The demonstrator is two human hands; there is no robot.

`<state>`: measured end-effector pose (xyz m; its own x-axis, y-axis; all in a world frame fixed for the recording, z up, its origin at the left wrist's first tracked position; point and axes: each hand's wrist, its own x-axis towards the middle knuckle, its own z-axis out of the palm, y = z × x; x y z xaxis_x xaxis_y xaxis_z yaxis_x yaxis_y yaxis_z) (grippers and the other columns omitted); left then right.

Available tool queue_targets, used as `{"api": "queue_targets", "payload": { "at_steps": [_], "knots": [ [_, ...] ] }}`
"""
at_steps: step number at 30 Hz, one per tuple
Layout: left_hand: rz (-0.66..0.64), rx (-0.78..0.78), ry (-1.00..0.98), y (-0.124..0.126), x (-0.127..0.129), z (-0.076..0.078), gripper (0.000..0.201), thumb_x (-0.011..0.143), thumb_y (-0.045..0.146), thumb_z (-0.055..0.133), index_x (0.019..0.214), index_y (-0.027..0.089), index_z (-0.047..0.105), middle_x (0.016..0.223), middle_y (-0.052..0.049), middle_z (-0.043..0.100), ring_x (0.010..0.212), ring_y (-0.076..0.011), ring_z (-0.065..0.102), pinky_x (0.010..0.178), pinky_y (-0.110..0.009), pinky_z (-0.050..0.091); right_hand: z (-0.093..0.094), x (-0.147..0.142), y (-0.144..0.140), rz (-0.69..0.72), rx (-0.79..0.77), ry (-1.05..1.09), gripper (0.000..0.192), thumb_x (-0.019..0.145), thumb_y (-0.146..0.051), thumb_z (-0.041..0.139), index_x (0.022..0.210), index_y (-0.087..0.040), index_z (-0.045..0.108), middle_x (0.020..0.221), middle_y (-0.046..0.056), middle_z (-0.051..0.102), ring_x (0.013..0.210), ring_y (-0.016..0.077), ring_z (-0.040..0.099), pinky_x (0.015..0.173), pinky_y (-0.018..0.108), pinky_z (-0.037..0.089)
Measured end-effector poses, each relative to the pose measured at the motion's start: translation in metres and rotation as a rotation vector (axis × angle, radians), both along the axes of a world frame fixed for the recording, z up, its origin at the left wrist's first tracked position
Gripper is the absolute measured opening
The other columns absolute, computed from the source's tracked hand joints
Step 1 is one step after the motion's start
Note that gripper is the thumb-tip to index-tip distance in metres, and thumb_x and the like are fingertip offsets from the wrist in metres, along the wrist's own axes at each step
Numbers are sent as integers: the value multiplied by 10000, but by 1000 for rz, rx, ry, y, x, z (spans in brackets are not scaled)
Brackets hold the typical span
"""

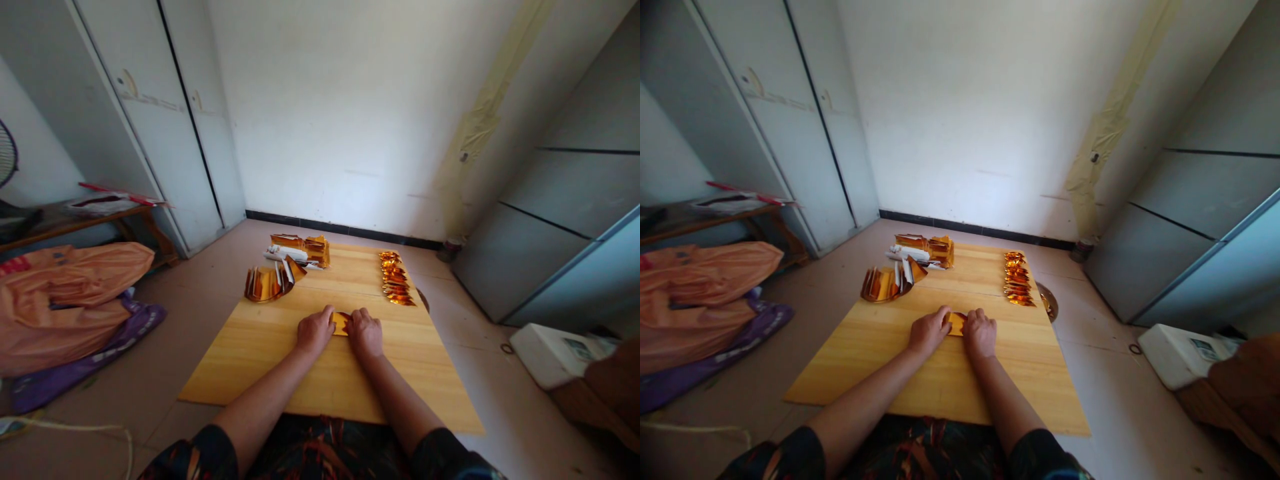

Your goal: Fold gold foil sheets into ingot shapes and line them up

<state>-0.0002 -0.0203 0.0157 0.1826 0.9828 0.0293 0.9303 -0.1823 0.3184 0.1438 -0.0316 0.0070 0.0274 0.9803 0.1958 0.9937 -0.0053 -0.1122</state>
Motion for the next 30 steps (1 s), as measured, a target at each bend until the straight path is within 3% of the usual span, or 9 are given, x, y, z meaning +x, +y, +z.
{"api": "queue_targets", "payload": {
  "at_steps": [7,11,21,30],
  "knots": [
    [-43,-8,21,0,1,6,252,890,313,477,1124,295,570,1041,-23,685,943,-169,631,773,-259,438,-1,-1,3,-33,37,10,170,926,-226,426,902,-179,588,881,49,603,746,150,603,675,275,311],
    [-41,-5,21,2,1,6,230,890,342,480,1079,283,598,1022,-25,694,932,-175,637,763,-259,442,-3,0,5,-35,-2,-23,99,896,-214,490,905,-170,578,902,60,602,758,157,611,666,274,322],
    [-6,1,-28,-4,-4,4,299,906,306,432,1170,302,573,1067,-29,676,958,-170,620,801,-269,440,-1,-4,7,-68,-28,-40,84,892,-228,505,918,-165,553,915,78,594,773,169,624,669,285,348],
    [-55,28,66,-3,-1,2,261,913,309,413,1068,269,618,1005,-50,664,908,-179,624,772,-287,452,3,-3,9,-102,-18,16,98,881,-190,475,903,-161,566,928,74,609,769,158,621,647,265,346]
  ]
}}
